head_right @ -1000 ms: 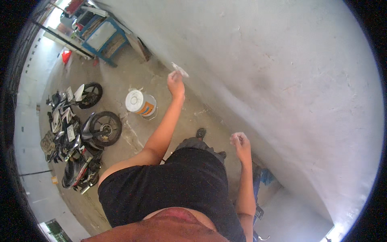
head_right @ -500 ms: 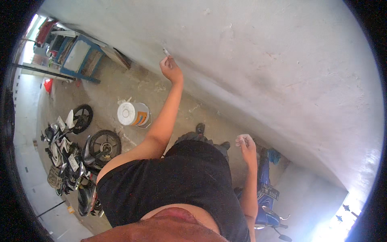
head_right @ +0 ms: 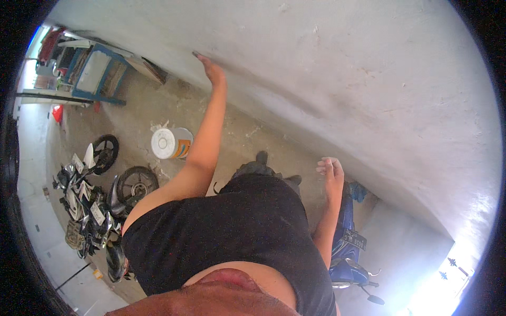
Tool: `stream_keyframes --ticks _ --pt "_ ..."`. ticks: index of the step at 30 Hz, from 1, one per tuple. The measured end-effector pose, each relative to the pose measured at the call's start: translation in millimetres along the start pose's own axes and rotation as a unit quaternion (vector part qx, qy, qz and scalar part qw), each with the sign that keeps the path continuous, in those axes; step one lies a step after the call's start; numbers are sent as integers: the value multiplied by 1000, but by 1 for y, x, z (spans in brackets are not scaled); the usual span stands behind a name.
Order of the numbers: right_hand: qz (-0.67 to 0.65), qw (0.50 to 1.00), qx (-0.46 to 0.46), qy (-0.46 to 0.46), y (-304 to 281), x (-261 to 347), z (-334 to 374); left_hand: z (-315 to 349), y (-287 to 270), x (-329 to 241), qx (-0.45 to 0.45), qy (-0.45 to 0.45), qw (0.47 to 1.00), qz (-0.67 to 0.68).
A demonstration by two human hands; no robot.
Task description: Sand the surface of a wall and concrete ledge to prepare it for painting.
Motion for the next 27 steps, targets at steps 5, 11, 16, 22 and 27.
stream_keyframes --ticks 5,11,16,22,27 --pt "8 999 -30 13 5 15 -14 41 13 17 54 55 996 -35" --pt "8 999 -16 -42 17 30 -21 -27 -3 18 90 -113 989 32" --pt "-45 999 -26 -2 18 16 -16 90 22 -9 97 -103 990 12" --pt "-51 998 -10 19 19 -9 -12 43 14 4 6 -145 987 65" --pt "-87 995 -46 -13 7 -23 -7 14 -11 26 -67 -118 990 -26"
Point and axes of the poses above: each hand's wrist, its own z-axis away from the middle knuckle, its own y-axis out of the palm, x = y × z, the point moved 7 cm from there along -z, towards the middle knuckle
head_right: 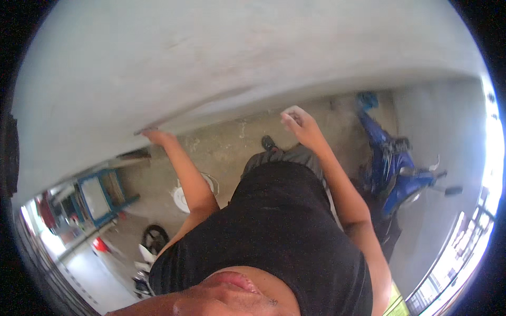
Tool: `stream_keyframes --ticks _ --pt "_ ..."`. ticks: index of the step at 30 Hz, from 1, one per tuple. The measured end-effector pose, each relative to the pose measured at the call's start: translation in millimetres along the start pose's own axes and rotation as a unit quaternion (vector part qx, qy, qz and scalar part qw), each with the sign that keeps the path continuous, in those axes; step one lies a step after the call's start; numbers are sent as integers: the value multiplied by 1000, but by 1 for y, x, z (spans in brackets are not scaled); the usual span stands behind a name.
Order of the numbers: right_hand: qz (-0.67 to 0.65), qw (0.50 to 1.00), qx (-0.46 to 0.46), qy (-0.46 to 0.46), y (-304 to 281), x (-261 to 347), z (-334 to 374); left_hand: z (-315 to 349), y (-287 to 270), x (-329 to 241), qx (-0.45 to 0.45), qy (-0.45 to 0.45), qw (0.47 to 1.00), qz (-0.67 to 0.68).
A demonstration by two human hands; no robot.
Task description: Sand the surface of a wall and concrete ledge to prepare it for painting.
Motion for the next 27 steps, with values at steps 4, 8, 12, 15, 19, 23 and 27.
stream_keyframes --ticks 4,8,12,15,19,23,27 --pt "5 999 -40 12 -10 -17 8 37 7 16 62 26 996 -66" --pt "-6 994 -100 39 -25 -39 30 61 7 37 130 31 983 -123" --pt "-32 981 -189 39 -55 -64 65 79 11 71 221 12 958 -182" --pt "-61 969 -239 24 -74 -84 95 95 4 93 279 -3 932 -231" --pt "-66 954 -292 -6 -104 -102 141 129 -9 141 377 -48 881 -282" --pt "-42 929 -362 -68 -136 -103 210 202 1 198 548 -97 748 -362" --pt "-74 898 -432 -33 -164 -146 320 344 -15 235 707 -87 576 -401"
Point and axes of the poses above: each hand's wrist, its own z-axis away from the middle knuckle, its own y-axis out of the palm, x = y × z, the point moved 7 cm from there along -z, towards the middle knuckle
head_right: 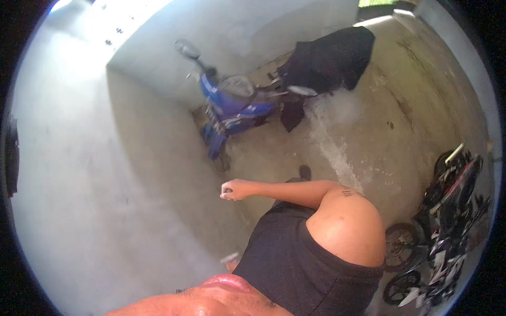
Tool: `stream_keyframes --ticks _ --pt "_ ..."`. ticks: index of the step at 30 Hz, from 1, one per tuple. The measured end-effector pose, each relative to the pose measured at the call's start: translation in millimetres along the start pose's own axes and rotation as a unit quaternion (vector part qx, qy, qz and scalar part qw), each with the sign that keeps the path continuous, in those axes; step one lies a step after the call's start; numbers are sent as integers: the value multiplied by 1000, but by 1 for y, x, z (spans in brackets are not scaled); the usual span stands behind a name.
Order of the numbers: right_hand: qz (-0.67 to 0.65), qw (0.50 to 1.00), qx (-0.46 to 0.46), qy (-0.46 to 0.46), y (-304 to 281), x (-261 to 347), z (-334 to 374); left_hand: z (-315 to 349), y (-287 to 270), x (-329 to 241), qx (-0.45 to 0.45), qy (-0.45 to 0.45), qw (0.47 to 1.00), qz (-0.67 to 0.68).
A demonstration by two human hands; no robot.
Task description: Sand the surface of a wall and concrete ledge to prepare it for painting.
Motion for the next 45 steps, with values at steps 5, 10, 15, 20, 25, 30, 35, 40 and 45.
stream_keyframes --ticks 5,10,15,20,25,30,35,40,45 --pt "-15 997 -71 21 -148 -46 90 99 290 -94 209 309 899 -230" --pt "-35 974 -214 62 -271 -78 230 299 506 -106 598 279 724 -201" --pt "-141 912 -383 34 -318 -89 381 456 622 -52 774 157 581 -195" --pt "-225 748 -624 37 -323 -130 494 570 701 49 868 45 412 -272" --pt "-255 620 -741 26 -336 -170 579 674 750 123 907 49 274 -317" --pt "-281 561 -778 8 -398 -213 640 750 800 190 920 -13 215 -328" --pt "-220 576 -783 80 -497 -236 695 810 878 234 912 2 237 -336" --pt "-246 556 -794 27 -556 -222 771 903 923 265 921 -20 217 -322" --pt "-231 426 -875 5 -557 -210 860 1008 920 312 936 -30 92 -339"
Point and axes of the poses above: each hand's wrist, its own z-axis away from the middle knuckle, its own y-axis out of the palm, x = y × z, the point moved 7 cm from there along -z, towards the middle knuckle
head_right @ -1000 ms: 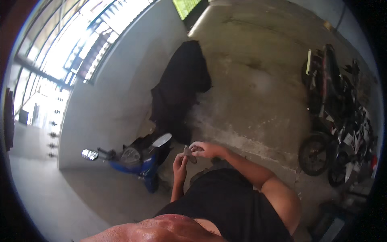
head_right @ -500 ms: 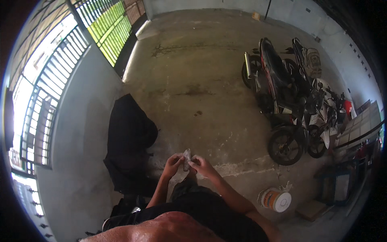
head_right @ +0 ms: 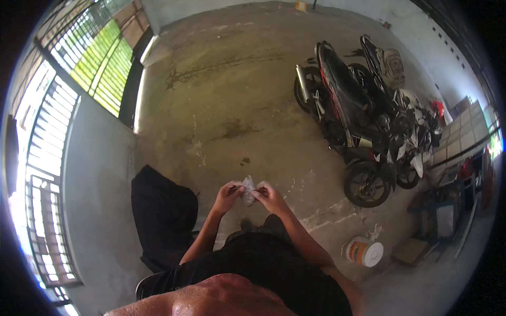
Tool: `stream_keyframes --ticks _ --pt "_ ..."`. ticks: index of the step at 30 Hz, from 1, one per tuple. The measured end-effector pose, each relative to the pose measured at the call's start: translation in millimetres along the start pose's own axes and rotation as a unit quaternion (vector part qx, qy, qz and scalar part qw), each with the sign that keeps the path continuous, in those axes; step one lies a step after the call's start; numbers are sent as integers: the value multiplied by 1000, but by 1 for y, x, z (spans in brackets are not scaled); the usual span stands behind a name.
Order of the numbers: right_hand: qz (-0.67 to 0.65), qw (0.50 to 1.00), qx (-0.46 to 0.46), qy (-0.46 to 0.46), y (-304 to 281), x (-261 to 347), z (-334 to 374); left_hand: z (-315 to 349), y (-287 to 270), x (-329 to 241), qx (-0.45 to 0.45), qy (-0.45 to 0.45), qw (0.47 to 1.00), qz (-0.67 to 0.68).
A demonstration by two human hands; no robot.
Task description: Sand the surface of a wall and concrete ledge to prepare it for painting.
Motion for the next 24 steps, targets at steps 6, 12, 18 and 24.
stream_keyframes --ticks 6,12,18,24 --pt "-72 983 -161 58 -92 8 -41 -121 54 -11 124 -28 991 -40" --pt "-63 991 -107 49 -168 40 -136 -233 78 -1 132 -54 985 -94" --pt "108 989 -22 -94 -240 110 -257 -350 84 -18 70 -66 991 -93" --pt "57 995 -26 -81 -294 146 -326 -447 100 -38 31 -54 995 -71"
Point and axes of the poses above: each hand's wrist, its own z-axis away from the middle knuckle, its own y-axis out of the palm, x = y × z, the point moved 7 cm from there along -z, towards the middle knuckle
